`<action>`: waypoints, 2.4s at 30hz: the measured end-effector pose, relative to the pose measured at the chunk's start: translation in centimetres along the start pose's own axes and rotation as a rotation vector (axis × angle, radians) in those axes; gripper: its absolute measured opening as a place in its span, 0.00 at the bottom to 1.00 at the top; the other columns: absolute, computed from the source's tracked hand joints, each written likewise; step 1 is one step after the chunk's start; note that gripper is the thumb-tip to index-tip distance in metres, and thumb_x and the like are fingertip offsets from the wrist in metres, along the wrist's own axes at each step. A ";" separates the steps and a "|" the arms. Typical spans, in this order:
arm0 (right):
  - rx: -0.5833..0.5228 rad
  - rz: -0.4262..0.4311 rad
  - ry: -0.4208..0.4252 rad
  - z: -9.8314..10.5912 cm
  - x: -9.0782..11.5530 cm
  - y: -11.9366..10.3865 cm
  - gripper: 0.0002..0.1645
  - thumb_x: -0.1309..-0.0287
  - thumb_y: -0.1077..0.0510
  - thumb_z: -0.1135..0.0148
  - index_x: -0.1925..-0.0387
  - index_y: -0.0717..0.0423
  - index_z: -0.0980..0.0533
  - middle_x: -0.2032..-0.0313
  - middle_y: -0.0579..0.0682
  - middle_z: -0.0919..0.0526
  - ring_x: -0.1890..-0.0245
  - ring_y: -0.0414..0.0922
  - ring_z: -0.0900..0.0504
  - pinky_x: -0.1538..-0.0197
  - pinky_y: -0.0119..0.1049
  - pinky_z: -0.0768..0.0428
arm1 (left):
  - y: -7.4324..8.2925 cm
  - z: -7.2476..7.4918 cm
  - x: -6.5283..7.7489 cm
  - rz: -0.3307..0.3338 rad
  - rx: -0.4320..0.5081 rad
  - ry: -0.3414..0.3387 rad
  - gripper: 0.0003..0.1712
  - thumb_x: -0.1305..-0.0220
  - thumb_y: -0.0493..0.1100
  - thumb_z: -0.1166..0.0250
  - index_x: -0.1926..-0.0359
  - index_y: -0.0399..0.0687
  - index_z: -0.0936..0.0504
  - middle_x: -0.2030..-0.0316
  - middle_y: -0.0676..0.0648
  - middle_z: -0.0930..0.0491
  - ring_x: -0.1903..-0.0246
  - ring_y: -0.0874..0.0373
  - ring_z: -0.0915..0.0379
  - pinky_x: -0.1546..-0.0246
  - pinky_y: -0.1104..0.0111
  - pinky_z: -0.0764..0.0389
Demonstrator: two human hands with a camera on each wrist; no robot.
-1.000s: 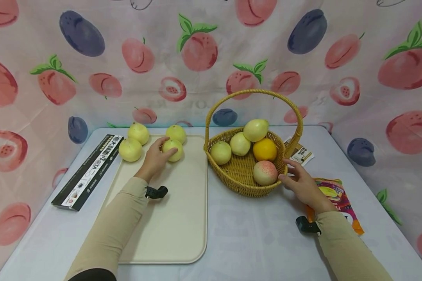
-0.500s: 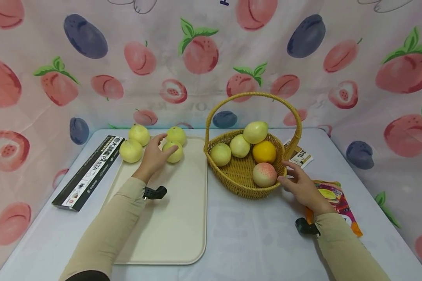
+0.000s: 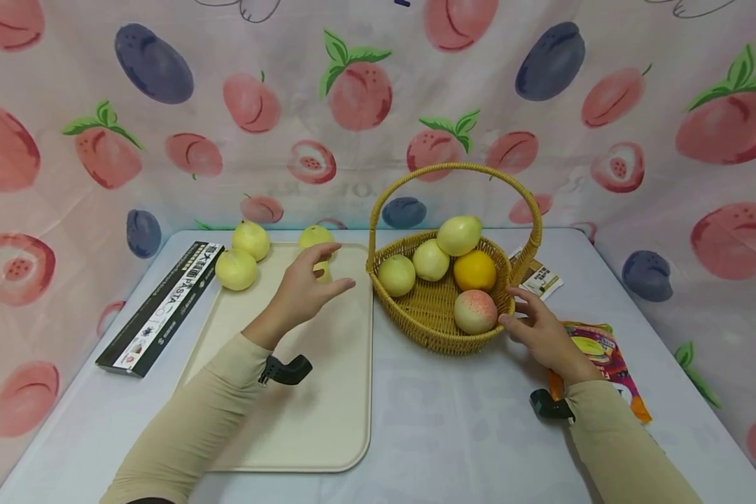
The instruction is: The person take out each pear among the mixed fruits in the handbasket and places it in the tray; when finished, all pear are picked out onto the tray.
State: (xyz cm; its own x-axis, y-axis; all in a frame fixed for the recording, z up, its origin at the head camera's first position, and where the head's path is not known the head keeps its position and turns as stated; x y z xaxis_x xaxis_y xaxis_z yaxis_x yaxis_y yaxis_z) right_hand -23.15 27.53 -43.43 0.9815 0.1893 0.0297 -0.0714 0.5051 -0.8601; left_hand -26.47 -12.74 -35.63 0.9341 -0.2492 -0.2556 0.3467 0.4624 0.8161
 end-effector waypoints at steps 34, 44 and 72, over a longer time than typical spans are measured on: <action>0.003 -0.002 0.002 0.1 0.2 0.1 0.41 0.26 0.46 0.45 0.22 0.54 0.50 0.32 0.75 0.41 0.41 0.70 0.28 0.45 0.59 0.23 | 3.3 -9.2 -4.5 -0.075 -0.007 -0.163 0.37 0.38 0.49 0.27 0.32 0.42 0.29 0.34 0.44 0.29 0.33 0.48 0.36 0.35 0.55 0.32; -0.019 0.004 -0.007 0.0 0.1 0.1 0.41 0.26 0.47 0.45 0.22 0.54 0.51 0.32 0.75 0.42 0.40 0.70 0.29 0.45 0.59 0.22 | 1.8 -10.3 -5.4 -0.041 -0.037 -0.117 0.37 0.38 0.47 0.26 0.32 0.40 0.29 0.34 0.44 0.29 0.32 0.49 0.38 0.34 0.58 0.35; -0.029 0.002 -0.008 0.0 0.2 -0.2 0.41 0.26 0.48 0.45 0.22 0.53 0.51 0.31 0.75 0.44 0.40 0.71 0.30 0.46 0.59 0.22 | 1.2 -10.7 -6.1 0.021 -0.096 -0.223 0.40 0.37 0.51 0.28 0.29 0.44 0.31 0.35 0.43 0.28 0.38 0.50 0.31 0.40 0.58 0.28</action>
State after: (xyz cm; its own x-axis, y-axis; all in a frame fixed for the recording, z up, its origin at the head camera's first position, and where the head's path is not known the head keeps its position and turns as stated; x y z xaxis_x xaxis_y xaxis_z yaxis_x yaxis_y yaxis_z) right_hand -22.97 27.50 -43.26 0.9799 0.1971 0.0321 -0.0680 0.4805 -0.8744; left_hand -30.83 -1.53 -38.66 0.9031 -0.4152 -0.1098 0.3436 0.5453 0.7645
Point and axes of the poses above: each hand's wrist, its own x-axis away from the middle knuckle, its own z-axis out of the back of the hand, y = z × x, the point moved 4 cm from there along -x, towards the middle knuckle
